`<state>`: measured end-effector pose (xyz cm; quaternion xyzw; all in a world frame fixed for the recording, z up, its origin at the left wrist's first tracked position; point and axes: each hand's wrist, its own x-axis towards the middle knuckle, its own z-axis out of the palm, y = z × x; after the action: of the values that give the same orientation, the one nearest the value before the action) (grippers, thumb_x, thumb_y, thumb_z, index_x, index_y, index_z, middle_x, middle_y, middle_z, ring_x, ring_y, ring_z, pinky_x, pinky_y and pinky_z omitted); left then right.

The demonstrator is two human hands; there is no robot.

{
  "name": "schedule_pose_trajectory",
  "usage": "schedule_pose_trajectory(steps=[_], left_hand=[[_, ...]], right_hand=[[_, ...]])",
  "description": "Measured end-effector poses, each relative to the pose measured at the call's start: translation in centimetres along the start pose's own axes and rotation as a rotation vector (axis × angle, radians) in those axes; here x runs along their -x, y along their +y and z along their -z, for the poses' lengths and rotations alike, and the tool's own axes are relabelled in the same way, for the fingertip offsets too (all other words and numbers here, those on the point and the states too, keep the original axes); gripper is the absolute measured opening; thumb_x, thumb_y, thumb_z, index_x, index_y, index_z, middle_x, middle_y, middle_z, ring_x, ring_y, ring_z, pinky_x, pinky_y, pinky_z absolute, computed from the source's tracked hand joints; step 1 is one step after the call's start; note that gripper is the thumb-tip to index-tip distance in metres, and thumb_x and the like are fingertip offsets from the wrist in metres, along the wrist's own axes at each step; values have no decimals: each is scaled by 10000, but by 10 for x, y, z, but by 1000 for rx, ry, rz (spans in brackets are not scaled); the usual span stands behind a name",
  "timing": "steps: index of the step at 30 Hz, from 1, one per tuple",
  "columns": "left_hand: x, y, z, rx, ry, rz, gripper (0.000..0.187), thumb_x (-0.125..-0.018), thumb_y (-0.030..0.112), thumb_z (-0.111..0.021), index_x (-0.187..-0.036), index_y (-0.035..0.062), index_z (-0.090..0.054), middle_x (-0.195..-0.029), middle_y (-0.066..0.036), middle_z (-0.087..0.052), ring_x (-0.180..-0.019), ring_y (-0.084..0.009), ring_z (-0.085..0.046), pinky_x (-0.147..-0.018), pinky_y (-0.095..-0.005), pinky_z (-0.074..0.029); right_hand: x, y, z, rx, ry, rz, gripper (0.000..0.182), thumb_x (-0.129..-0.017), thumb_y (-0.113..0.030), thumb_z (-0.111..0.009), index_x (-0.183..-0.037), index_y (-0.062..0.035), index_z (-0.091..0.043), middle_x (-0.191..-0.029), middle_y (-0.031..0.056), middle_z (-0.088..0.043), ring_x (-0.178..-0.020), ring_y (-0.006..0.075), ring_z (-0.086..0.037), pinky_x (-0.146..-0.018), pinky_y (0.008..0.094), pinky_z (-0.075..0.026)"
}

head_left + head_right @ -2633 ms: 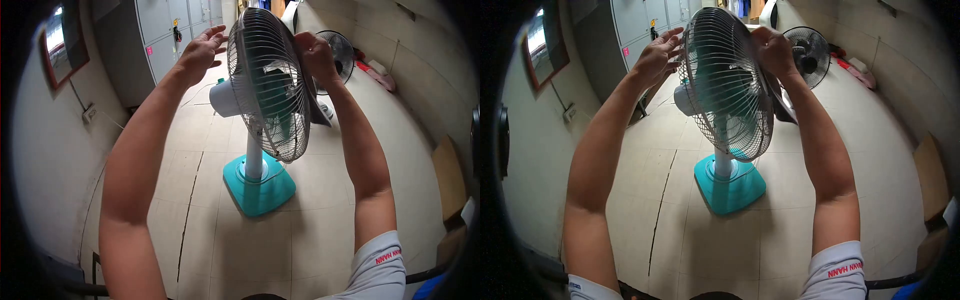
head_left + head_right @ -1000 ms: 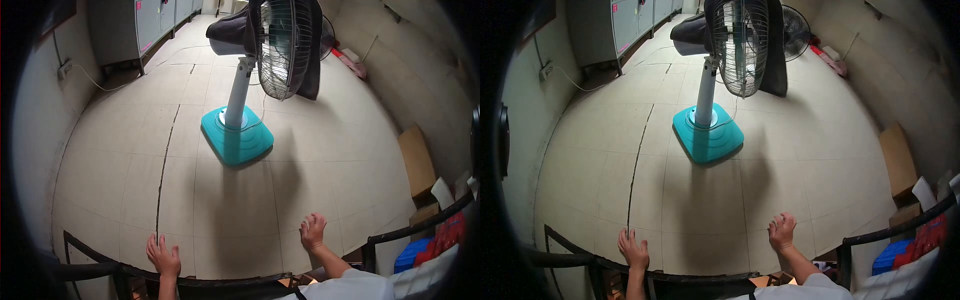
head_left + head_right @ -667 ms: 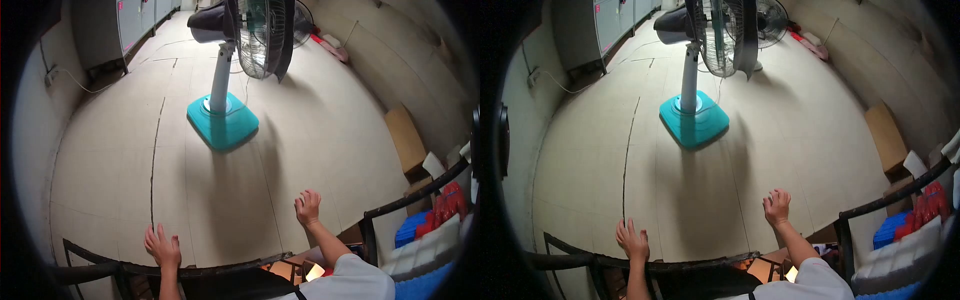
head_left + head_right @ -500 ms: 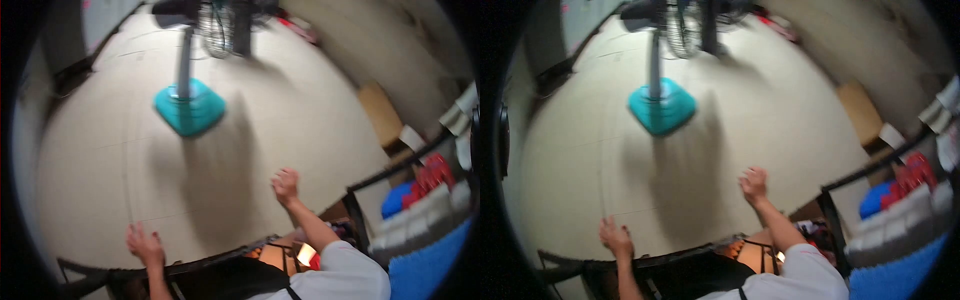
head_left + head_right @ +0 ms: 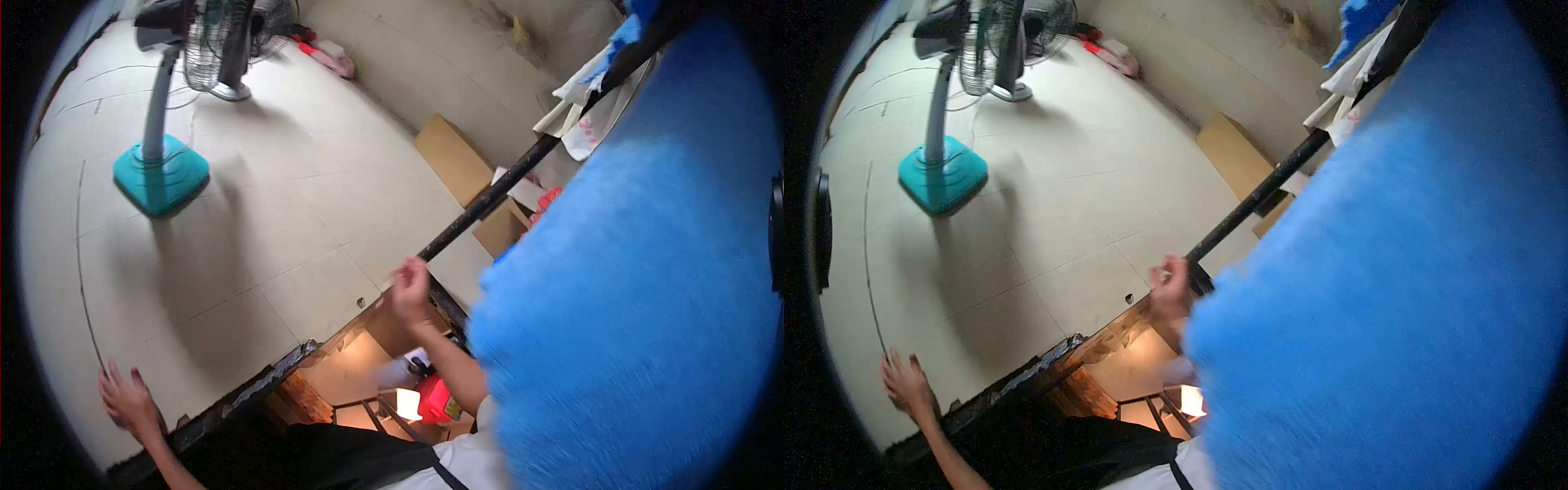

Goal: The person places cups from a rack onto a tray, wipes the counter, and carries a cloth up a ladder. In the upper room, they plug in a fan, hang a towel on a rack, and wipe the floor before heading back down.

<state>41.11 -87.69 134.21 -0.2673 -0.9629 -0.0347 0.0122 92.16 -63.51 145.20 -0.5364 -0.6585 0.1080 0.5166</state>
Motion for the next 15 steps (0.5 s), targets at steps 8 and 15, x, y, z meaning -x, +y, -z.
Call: schedule_pose_trajectory(steps=[8,15], left_hand=[[11,-9,5,222,60,-27,592,-965,473,-558,-1438,124,-485,-1510,-154,-398,-1413,-333,-321,-1165,-512,-234],[13,-10,6,260,59,-41,589,-970,471,-548,-1424,100,-490,-1513,-181,-377,-1408,-362,-311,-1156,-525,-230]], right_hand=[[-46,-293,90,-1594,-902,104,807,-945,-614,-529,-1537,-173,-203,-1473,237,-399,-1343,454,-409,-1080,748,-297],[-20,-483,51,-1419,-886,128,471,-974,-394,-622,-1235,-6,-570,-1084,123,-666,-982,186,-652,-911,348,-520]])
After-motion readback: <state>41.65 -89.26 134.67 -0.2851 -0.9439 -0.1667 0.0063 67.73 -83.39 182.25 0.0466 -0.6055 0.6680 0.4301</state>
